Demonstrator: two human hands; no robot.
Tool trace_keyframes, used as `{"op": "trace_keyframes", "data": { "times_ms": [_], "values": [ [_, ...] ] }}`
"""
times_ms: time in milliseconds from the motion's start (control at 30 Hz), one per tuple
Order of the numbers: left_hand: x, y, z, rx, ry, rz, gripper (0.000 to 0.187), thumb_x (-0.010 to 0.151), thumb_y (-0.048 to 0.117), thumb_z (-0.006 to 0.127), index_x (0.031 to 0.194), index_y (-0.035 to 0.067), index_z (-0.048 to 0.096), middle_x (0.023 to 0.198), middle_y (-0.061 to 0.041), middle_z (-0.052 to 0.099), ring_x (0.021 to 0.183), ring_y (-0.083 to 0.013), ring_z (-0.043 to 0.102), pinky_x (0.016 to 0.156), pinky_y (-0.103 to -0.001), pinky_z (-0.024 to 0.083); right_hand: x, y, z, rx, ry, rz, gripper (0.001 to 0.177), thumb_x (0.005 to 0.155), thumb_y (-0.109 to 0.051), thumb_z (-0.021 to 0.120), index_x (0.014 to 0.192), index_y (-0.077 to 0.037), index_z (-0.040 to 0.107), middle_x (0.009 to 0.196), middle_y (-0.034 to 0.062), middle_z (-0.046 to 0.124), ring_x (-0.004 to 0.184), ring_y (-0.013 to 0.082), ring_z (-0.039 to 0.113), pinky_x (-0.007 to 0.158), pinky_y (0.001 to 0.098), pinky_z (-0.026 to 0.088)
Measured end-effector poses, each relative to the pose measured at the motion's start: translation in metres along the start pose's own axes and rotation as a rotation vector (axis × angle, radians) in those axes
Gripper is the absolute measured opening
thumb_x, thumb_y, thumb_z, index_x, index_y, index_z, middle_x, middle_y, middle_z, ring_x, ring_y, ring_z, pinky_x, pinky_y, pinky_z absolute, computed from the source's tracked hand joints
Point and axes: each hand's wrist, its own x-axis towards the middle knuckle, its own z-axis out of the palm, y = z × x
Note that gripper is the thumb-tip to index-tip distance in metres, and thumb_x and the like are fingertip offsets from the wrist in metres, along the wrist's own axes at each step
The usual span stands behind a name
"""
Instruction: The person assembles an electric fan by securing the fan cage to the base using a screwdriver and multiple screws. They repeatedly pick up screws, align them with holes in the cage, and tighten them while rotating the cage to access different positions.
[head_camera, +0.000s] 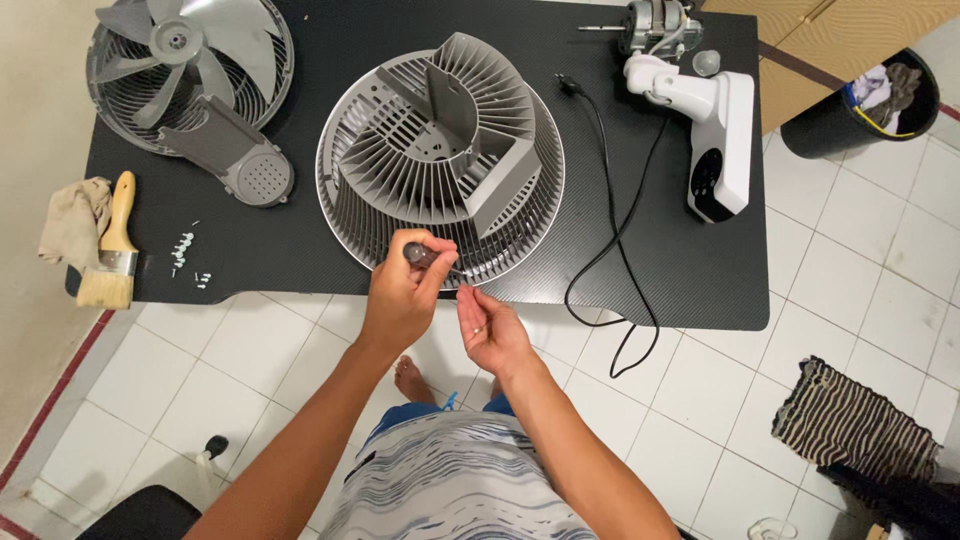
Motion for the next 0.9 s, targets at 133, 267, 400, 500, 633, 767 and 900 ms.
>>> {"op": "trace_keyframes", "data": {
  "times_ms": [133, 267, 400, 500, 633, 767, 900],
  "values": [
    [0.001, 0.002, 0.001, 0.063, -0.005, 0.034, 0.019, 0.099, 0.008, 0.069, 0.111, 0.002, 0.057, 0.101, -0.008, 0.075, 0.083, -0.0079, 0.069, 0.070, -0.025, 0.057, 0.003, 0.001, -0.007, -0.013, 0.019, 0.019, 0.012, 0.099, -0.006, 0.061, 0.107, 0.002, 0.065, 0.102, 0.0124, 0.077, 0.092, 0.0198, 0.077, 0.084, 0.0309, 0.065],
    [0.003, 0.005, 0.002, 0.111, -0.013, 0.079, 0.021, 0.098, 0.009, 0.070, 0.112, 0.002, 0.056, 0.101, -0.009, 0.076, 0.085, -0.0110, 0.073, 0.071, -0.027, 0.060, 0.005, 0.001, -0.005, -0.005, -0.010, 0.022, 0.013, 0.100, -0.007, 0.060, 0.109, 0.002, 0.065, 0.102, 0.0129, 0.077, 0.092, 0.0206, 0.077, 0.084, 0.0307, 0.064],
    [0.004, 0.010, 0.004, 0.205, -0.015, 0.106, 0.021, 0.097, 0.012, 0.071, 0.110, 0.004, 0.058, 0.097, -0.008, 0.076, 0.079, -0.0136, 0.074, 0.066, -0.029, 0.059, 0.000, 0.001, 0.001, -0.014, -0.019, 0.001, 0.016, 0.100, -0.009, 0.057, 0.111, 0.001, 0.064, 0.107, 0.0136, 0.076, 0.096, 0.0217, 0.077, 0.085, 0.0312, 0.064],
    [0.005, 0.012, 0.007, 0.215, -0.023, 0.073, 0.021, 0.096, 0.013, 0.072, 0.110, 0.004, 0.058, 0.095, -0.008, 0.076, 0.077, -0.0164, 0.074, 0.067, -0.030, 0.058, -0.007, 0.002, 0.008, -0.045, -0.004, -0.006, 0.020, 0.100, -0.009, 0.054, 0.115, 0.000, 0.065, 0.111, 0.0141, 0.076, 0.100, 0.0213, 0.075, 0.084, 0.0306, 0.064],
    [0.006, 0.014, 0.011, 0.232, -0.047, 0.093, 0.022, 0.096, 0.014, 0.072, 0.110, 0.004, 0.058, 0.096, -0.008, 0.076, 0.081, -0.0183, 0.074, 0.068, -0.031, 0.058, -0.017, 0.003, 0.015, -0.022, -0.065, 0.008, 0.025, 0.102, -0.009, 0.050, 0.119, 0.001, 0.063, 0.114, 0.0128, 0.075, 0.102, 0.0217, 0.075, 0.084, 0.0300, 0.064],
    [0.008, 0.015, 0.014, 0.238, -0.074, 0.078, 0.022, 0.096, 0.015, 0.072, 0.110, 0.004, 0.058, 0.094, -0.008, 0.075, 0.078, -0.0182, 0.073, 0.067, -0.031, 0.057, -0.022, 0.002, 0.018, -0.029, -0.074, 0.010, 0.032, 0.101, -0.010, 0.044, 0.123, 0.002, 0.064, 0.115, 0.0131, 0.075, 0.100, 0.0214, 0.076, 0.083, 0.0294, 0.064],
    [0.009, 0.013, 0.016, 0.246, -0.084, 0.045, 0.021, 0.096, 0.015, 0.071, 0.110, 0.004, 0.058, 0.091, -0.008, 0.074, 0.073, -0.0179, 0.071, 0.064, -0.031, 0.056, -0.022, 0.000, 0.012, -0.016, -0.055, 0.005, 0.028, 0.102, -0.010, 0.046, 0.122, 0.001, 0.062, 0.114, 0.0130, 0.074, 0.099, 0.0220, 0.075, 0.082, 0.0295, 0.064]
  ]
}}
